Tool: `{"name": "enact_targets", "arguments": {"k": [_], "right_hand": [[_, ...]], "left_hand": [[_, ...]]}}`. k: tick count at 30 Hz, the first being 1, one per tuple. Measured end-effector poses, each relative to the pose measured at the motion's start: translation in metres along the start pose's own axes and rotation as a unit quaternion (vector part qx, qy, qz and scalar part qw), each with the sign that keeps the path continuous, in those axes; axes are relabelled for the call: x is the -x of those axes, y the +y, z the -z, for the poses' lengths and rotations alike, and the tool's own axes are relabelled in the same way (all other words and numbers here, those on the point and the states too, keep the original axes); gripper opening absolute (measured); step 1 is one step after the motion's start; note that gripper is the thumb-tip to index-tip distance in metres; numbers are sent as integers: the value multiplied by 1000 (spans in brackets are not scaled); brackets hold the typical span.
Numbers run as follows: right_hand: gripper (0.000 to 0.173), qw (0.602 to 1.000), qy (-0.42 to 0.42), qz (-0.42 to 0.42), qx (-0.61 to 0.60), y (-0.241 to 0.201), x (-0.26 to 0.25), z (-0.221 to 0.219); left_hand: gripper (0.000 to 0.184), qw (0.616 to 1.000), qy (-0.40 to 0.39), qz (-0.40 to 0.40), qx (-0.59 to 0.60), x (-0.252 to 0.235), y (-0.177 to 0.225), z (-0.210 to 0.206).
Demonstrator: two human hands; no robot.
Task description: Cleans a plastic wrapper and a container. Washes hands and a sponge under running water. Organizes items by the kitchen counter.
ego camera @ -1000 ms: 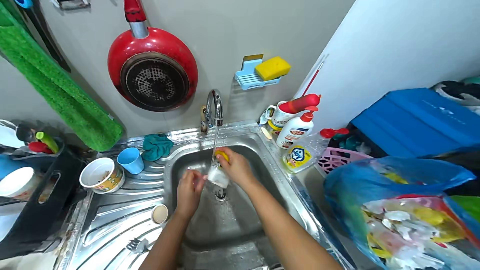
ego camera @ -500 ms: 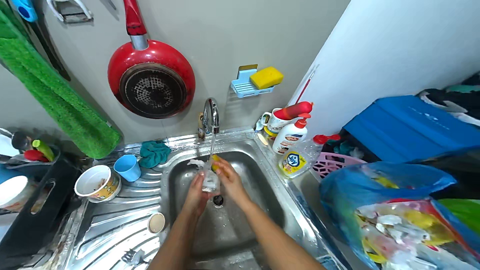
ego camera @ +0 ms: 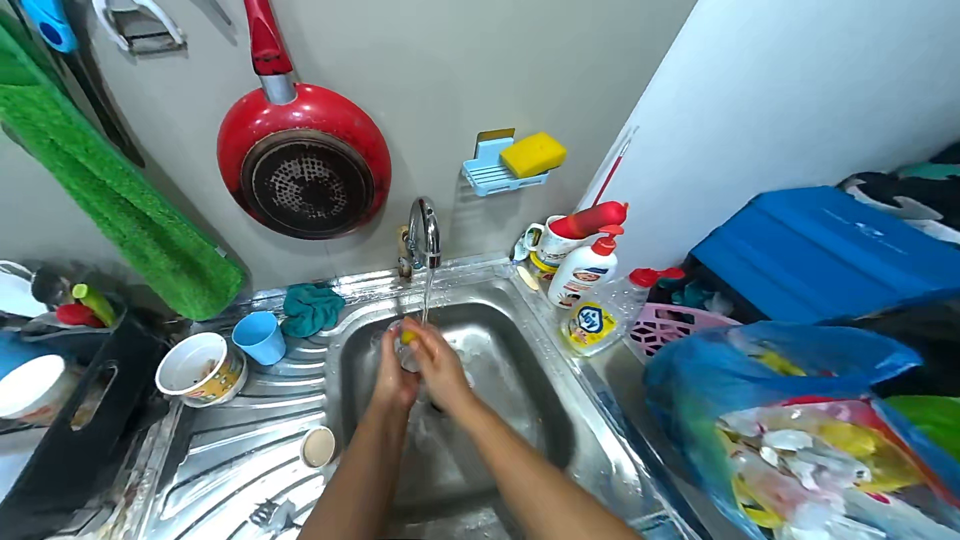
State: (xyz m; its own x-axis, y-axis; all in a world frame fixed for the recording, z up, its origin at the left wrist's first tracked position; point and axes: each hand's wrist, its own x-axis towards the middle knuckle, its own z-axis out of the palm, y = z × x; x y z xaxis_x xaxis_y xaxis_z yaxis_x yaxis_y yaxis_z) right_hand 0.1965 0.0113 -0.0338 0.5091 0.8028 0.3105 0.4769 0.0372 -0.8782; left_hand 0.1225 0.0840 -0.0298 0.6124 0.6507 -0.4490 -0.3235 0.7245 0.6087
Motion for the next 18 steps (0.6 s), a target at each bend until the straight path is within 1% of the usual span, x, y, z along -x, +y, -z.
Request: {"name": "enact_targets", "arguments": {"k": [1, 2, 3, 4, 5, 6, 7, 9, 11, 12, 13, 14, 16, 17, 18], "right_hand": [[37, 995, 26, 73, 57, 4, 12, -7], [36, 987, 52, 122, 90, 11, 20, -9], [34, 984, 65, 136, 94, 18, 25, -5], [30, 988, 69, 116, 75, 25, 27, 3], [27, 994, 70, 77, 42, 30, 26, 13], [25, 997, 65, 38, 13, 31, 23, 24], [24, 998, 57, 15, 2, 29, 19, 33], [25, 998, 48, 35, 27, 20, 16, 36], [28, 992, 37, 95, 80, 10, 13, 34], [29, 992, 24, 92, 78, 8, 11, 39], [28, 997, 13, 62, 53, 9, 9, 47], [29, 1000, 13, 15, 20, 11, 6, 56], [39, 997, 34, -73, -20, 14, -1, 71], [39, 994, 49, -98, -22, 13, -6, 75], [34, 991, 72, -109, -17, 9, -11, 76]], "left_hand": [[45, 999, 8, -3, 39, -1, -2, -6], [46, 998, 17, -1, 68, -1, -6, -10], [50, 996, 36, 13, 77, 0, -9, -12], [54, 995, 57, 34, 72, 1, -12, -12], [58, 994, 68, 44, 67, 0, -13, -12], [60, 994, 74, 48, 60, 0, -15, -13], [61, 995, 74, 50, 55, 1, -17, -16], [60, 996, 65, 51, 32, 2, -24, -23], [56, 998, 56, 38, 1, 3, -29, -29], [55, 998, 45, 34, 2, 4, -29, -28], [53, 999, 31, 34, 11, 5, -28, -26], [57, 998, 29, 42, 23, 6, -24, -25], [66, 997, 30, 64, 32, 7, -18, -22], [69, 997, 20, 77, 24, 8, -15, -21], [70, 996, -4, 89, 8, 9, -11, -19]]}}
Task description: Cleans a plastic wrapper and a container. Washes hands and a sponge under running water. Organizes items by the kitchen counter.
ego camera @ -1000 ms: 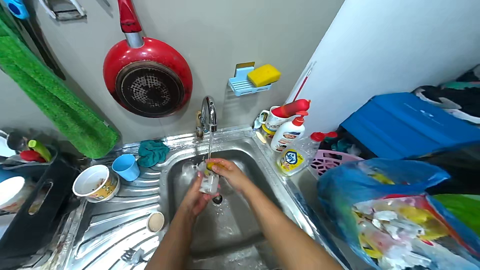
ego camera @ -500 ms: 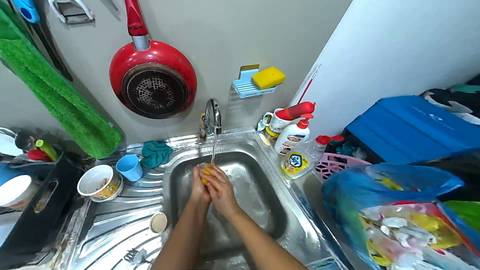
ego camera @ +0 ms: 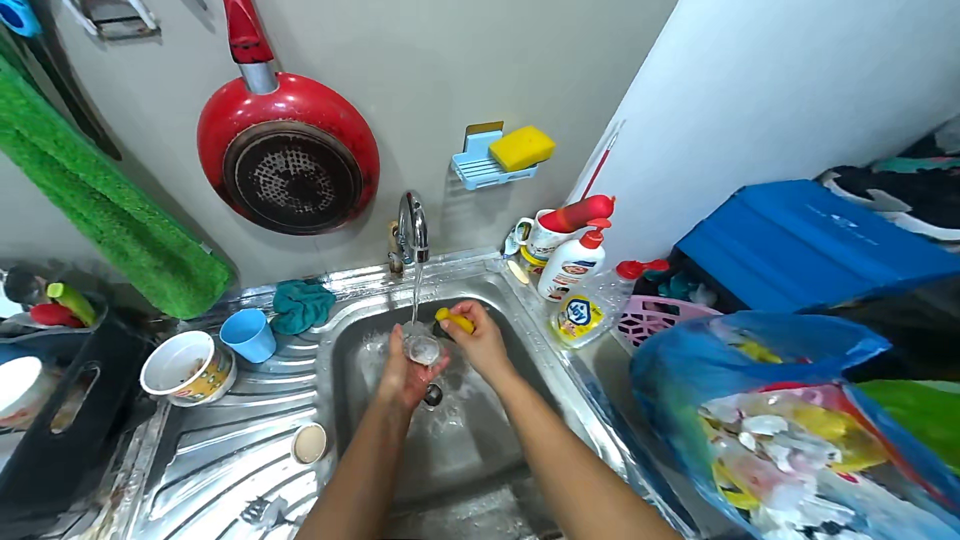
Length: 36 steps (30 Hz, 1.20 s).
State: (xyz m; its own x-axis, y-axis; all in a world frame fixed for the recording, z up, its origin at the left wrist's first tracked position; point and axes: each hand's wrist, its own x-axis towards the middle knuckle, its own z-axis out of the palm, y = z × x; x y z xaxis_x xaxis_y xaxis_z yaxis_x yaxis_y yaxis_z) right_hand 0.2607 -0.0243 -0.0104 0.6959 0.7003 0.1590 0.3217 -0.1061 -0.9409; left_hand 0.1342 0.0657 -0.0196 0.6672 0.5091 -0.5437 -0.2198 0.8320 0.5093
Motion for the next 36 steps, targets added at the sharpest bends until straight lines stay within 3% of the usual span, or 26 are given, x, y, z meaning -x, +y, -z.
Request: {"name": "enact_targets", "arguments": {"k": [2, 4, 7, 10, 12, 15, 18, 20, 21, 23, 25, 26, 28, 30, 31, 33, 36], "right_hand": [[27, 999, 36, -6, -2, -15, -6, -3], [28, 1000, 7, 4, -5, -25, -11, -4], [27, 978, -181, 85, 61, -24, -14, 3], [20, 910, -305, 161, 232, -24, -21, 7], [15, 912, -281, 159, 252, -31, -17, -1], [34, 959, -173, 151, 167, -38, -13, -8], [29, 922, -152, 233, 269, -26, -2, -12], [36, 882, -174, 247, 361, -21, 8, -14], [38, 882, -171, 240, 368, -17, 14, -14], [39, 917, -111, 220, 313, -11, 30, -19], [30, 948, -65, 196, 243, -10, 64, -37], [25, 952, -97, 186, 224, -12, 86, -52], [22, 924, -273, 152, 219, -23, 129, -88], [38, 838, -472, 107, 253, -41, 152, -123], [45, 803, -520, 106, 270, -46, 158, -136], [42, 789, -531, 124, 283, -43, 161, -150], [33, 779, -541, 63, 310, -41, 153, -146]], "left_hand": [[63, 994, -75, -2, -77, 2, 4, 8], [53, 968, -128, -52, -210, 1, 9, 18], [78, 887, -105, -165, -418, -2, 21, 35], [85, 784, -102, -235, -566, -10, 20, 46], [87, 762, -89, -254, -589, -9, 13, 44], [90, 804, -91, -249, -532, -9, 12, 42], [88, 816, -114, -249, -509, -6, 19, 46], [83, 780, -131, -270, -549, -1, 28, 44], [80, 750, -132, -291, -579, -1, 32, 44], [77, 694, -118, -318, -635, -12, 47, 48], [79, 684, -105, -292, -660, -17, 67, 50], [81, 682, -111, -272, -669, -20, 77, 49], [82, 639, -126, -260, -713, -17, 88, 41], [82, 621, -157, -249, -727, -12, 89, 33], [82, 619, -171, -250, -725, -10, 86, 30], [82, 600, -180, -278, -728, -8, 79, 30], [81, 588, -201, -319, -716, -2, 80, 37]]}}
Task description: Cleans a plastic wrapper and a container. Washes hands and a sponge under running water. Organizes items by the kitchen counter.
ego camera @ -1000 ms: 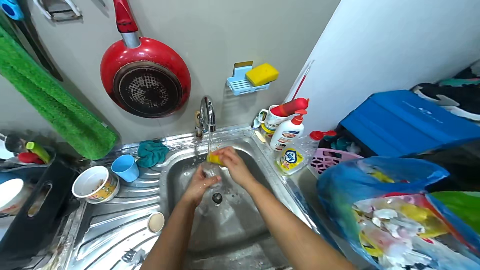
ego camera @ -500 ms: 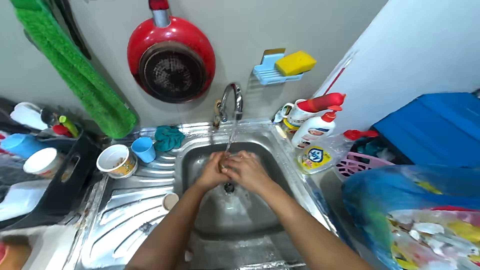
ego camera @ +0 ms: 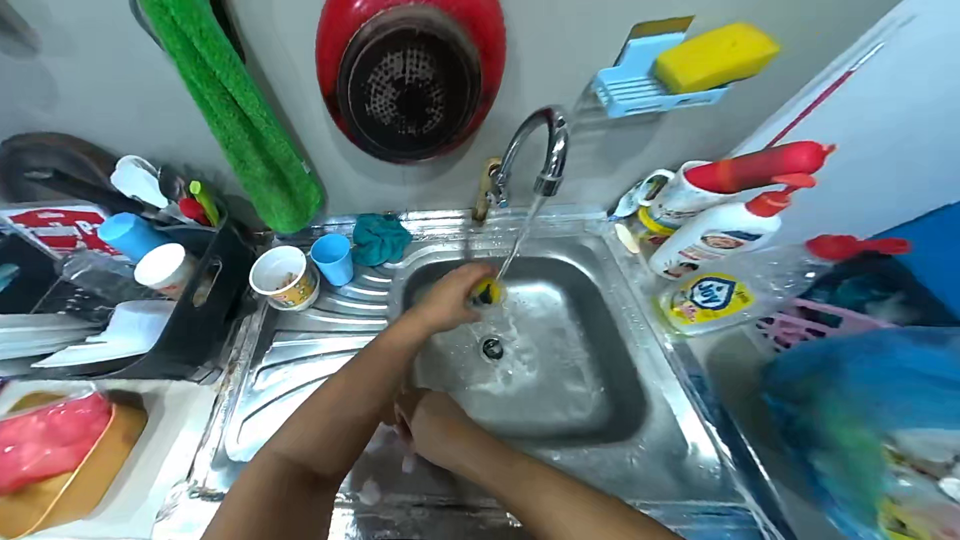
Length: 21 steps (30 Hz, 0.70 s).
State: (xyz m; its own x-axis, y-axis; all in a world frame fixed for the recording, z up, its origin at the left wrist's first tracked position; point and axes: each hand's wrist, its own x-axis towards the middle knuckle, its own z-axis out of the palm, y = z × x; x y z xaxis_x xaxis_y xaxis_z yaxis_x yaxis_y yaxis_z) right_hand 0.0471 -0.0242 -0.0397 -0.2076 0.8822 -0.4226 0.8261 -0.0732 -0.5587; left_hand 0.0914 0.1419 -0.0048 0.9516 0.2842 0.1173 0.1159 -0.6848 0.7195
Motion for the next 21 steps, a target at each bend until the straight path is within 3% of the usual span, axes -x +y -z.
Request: {"name": "enact_targets", "arguments": {"k": [3, 7, 11, 13, 15, 21], "right_hand": [[35, 999, -31, -32, -30, 17, 19, 3], [37, 995, 11, -17, -97, 54, 66, 9], [38, 967, 173, -150, -108, 101, 127, 58], [34, 930, 331, -156, -26, 124, 145, 77], [32, 891, 429, -124, 81, 136, 148, 89], [36, 873, 449, -121, 149, 134, 159, 115]], "left_hand": [[77, 999, 13, -20, 31, 8, -10, 2], [80, 999, 11, 3, 52, 11, -18, 6], [82, 999, 17, 22, 38, 10, -24, 8], [82, 999, 12, 31, 24, 8, -24, 7], [82, 999, 7, 41, 20, 3, -23, 5], [82, 998, -23, 56, 1, -8, -14, 10]]}}
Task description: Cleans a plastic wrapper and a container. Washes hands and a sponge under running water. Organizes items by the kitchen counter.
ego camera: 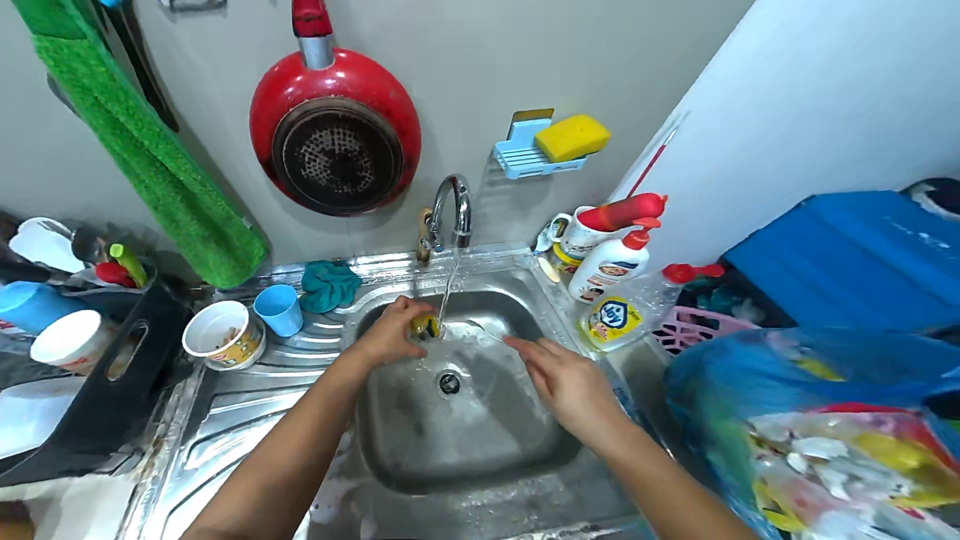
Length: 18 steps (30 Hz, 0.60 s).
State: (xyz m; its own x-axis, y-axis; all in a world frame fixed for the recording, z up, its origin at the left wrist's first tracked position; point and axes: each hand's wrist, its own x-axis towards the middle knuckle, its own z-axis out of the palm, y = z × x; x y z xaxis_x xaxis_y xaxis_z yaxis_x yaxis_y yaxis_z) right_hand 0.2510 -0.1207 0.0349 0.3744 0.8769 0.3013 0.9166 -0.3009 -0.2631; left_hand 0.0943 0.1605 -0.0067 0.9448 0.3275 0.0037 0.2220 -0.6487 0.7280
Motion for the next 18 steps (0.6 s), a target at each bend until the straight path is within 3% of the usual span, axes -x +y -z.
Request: {"name": "enact_targets", "arguments": {"k": [2, 6, 9, 11, 13, 15, 18], "right_hand": [[40, 998, 7, 40, 48, 1, -3, -14], [36, 997, -67, 13, 33, -25, -22, -32], [32, 973, -168, -100, -121, -30, -44, -29], [32, 917, -222, -187, -274, -19, -51, -34], [32, 877, -233, -209, -365, -12, -45, -45], [35, 903, -254, -161, -305, -11, -43, -39], [37, 969, -228, -12, -90, -16, -36, -39]], "left_hand": [[82, 1000, -19, -13, -21, -1, 5, -8], [77, 996, -9, -34, -78, 2, 45, -22], [76, 986, 35, -29, -159, -1, 45, -36], [76, 977, 57, -50, -198, 1, 35, -40], [75, 971, 64, -75, -216, 3, 20, -39], [75, 977, 41, -65, -197, 0, 14, -36], [77, 990, -19, -14, -138, -1, 11, -36]]}}
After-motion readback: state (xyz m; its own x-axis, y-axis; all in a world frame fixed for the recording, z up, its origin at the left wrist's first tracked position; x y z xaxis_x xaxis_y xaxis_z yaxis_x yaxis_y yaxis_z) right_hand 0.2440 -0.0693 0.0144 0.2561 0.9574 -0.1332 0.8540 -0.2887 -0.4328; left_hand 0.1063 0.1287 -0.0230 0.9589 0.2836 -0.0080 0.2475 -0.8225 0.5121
